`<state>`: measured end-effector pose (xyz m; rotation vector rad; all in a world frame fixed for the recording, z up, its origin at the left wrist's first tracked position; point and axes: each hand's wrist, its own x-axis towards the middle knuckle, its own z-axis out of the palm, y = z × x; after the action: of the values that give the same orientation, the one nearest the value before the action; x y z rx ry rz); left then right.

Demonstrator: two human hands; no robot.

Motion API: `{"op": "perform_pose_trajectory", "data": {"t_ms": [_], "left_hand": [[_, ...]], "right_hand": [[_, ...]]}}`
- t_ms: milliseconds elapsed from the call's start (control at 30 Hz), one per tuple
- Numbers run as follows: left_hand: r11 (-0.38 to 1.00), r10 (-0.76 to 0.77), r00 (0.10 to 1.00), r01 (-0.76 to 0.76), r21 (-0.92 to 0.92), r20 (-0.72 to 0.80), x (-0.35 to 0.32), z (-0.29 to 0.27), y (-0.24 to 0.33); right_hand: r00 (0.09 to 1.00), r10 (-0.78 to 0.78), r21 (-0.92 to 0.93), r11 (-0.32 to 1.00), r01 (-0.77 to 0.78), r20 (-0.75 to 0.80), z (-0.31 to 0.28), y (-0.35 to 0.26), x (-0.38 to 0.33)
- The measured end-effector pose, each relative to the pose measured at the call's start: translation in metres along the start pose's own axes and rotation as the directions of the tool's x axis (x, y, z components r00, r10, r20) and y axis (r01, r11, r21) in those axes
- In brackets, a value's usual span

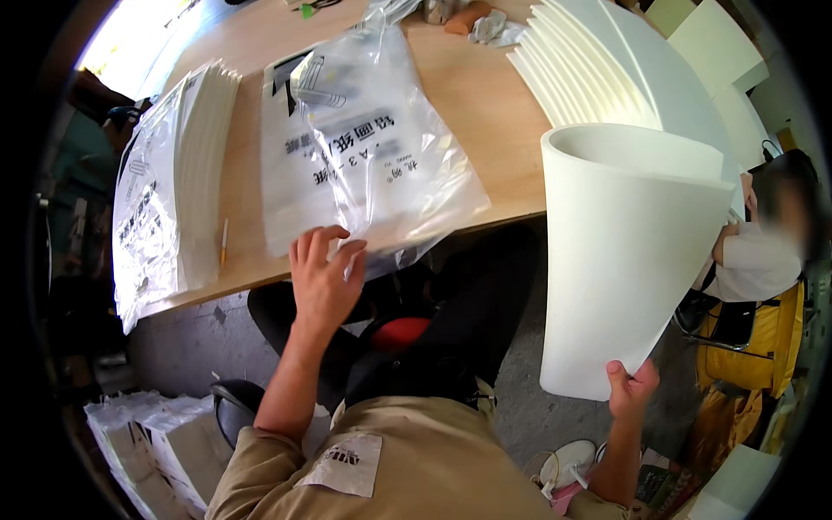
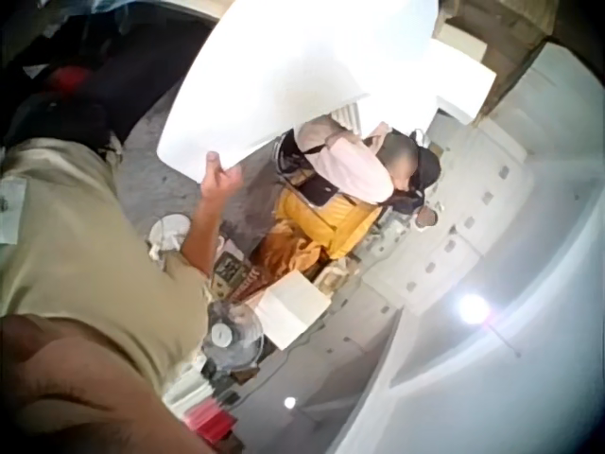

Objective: The person repeatedly takes stacks of white paper sheets and places them into clear plastic packaging bags. They smooth the contents and fold the top of the bags to seal them, then move the packaged items to a pile on the table. The process is repeated for multiple units throughout the clip.

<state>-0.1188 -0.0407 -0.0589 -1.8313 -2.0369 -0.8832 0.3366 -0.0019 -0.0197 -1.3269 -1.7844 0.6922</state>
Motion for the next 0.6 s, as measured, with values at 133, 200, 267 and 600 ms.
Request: {"op": "perform_pose_trajectory", "data": {"t_ms": [133,200,267,600], "left_hand": [[0.951,-0.106,0.993,0.117,-0.287,0.053,0.030,-0.013,-0.003],[0.947,-0.052,0.996,0.074,-0.312,0.076,0.050,-0.023,-0.001],[0.946,-0.028,0.994,0.061,-0.319,0.108,0.066,-0.034,0.005],[0.922,0.067,0.995,-0.032,-0.385,0.078,0.094,-0.056,0.040]], "right_hand": [[0.987,-0.115,-0.178,0.975,0.133,0.109,0.003,-0.010,-0.009],[0.947,-0.285,-0.295,0.901,0.317,0.147,0.012,-0.015,-0.015],[0.849,-0.448,-0.271,0.812,0.517,0.279,0.022,-0.021,-0.011],[0.839,-0.377,-0.302,0.809,0.505,0.392,0.054,-0.026,-0.010]]}}
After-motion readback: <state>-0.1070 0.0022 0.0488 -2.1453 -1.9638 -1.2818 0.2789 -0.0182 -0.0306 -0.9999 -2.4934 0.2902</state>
